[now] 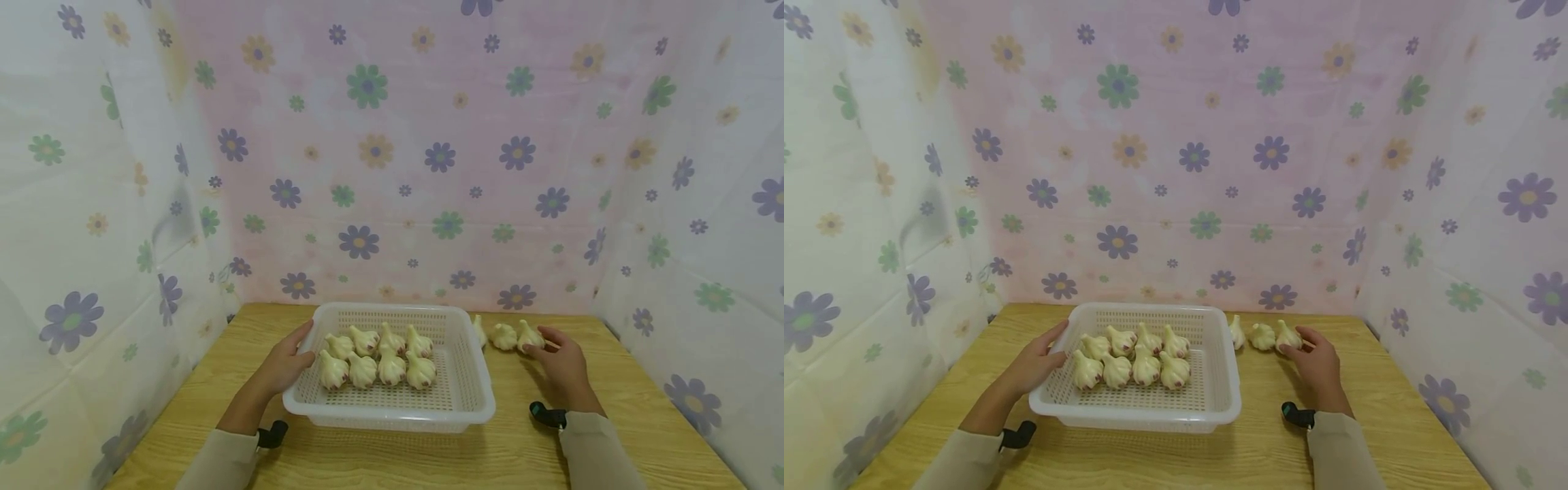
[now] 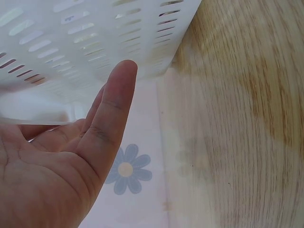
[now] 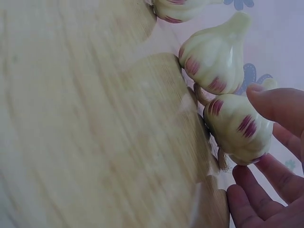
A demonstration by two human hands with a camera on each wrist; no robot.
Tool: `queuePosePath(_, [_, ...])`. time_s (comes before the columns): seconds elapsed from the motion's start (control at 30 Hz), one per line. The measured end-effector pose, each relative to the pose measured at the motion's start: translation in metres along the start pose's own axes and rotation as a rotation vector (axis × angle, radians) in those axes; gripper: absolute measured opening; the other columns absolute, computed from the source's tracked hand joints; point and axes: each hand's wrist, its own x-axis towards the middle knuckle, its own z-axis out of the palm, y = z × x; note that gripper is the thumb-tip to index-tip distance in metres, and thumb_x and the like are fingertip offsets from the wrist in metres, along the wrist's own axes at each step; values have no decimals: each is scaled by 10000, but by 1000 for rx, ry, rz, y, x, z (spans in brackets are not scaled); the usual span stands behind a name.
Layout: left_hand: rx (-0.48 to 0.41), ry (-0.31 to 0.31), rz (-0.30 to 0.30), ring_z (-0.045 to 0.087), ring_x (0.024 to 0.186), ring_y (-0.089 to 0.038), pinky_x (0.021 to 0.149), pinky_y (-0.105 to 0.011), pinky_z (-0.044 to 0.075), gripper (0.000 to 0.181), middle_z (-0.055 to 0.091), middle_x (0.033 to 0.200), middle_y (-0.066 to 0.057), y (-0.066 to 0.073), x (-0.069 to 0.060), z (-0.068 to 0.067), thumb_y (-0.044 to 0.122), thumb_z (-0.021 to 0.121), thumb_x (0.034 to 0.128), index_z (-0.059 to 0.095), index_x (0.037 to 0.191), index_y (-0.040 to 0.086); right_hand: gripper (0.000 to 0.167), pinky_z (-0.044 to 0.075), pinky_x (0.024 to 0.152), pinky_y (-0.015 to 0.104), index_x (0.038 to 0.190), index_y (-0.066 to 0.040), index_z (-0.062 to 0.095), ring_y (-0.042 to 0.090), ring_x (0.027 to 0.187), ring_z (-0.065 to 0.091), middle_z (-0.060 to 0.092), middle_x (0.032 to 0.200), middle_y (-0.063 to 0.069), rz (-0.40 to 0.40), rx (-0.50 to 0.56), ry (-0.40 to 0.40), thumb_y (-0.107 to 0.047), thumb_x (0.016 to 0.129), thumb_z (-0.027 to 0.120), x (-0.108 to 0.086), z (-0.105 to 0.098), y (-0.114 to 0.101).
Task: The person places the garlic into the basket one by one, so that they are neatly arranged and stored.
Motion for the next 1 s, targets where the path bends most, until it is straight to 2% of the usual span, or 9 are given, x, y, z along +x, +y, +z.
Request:
queuePosePath(0.13, [-20,-4,-5,455,1421,-471,911,-462,602,782,230,1704,-193,0,1,0,87,536,942,219,1657,90,796,507,1055,551,1572,-72,427,440,1394,495,397,1613,233,-10,-22,10,-462,945,724,1,1,3])
queuePosePath(0.47, [-28,-8,-2,440,1439,-453,961,-490,581,781,240,1700,-197,-1,1,0,84,540,941,223,1655,80,835,459,1084,601,1509,-36,470,465,1377,489,422,1579,264,6,-70,20,-541,902,742,1,1,7])
queuePosePath(0.67, [-33,-17,0,446,1429,-462,969,-508,576,794,221,1702,-211,-3,1,2,86,551,936,215,1655,72,782,478,1056,590,1418,1,522,468,1316,546,504,1472,280,3,-106,68,-523,890,764,-2,0,8])
queuePosePath(0.9, [0,1,3,446,1428,-457,987,-521,564,786,245,1696,-203,-3,1,1,92,546,933,230,1652,74,883,468,1065,600,1512,-2,457,469,1333,523,473,1516,281,-12,-93,67,-553,888,751,-2,-2,5])
queuePosePath(1.0, [-3,-2,10,446,1426,-461,984,-523,565,784,242,1698,-201,-3,2,1,87,542,936,225,1653,73,879,496,1039,575,1530,-17,454,451,1335,523,471,1532,266,-14,-80,69,-556,898,738,-2,-2,2])
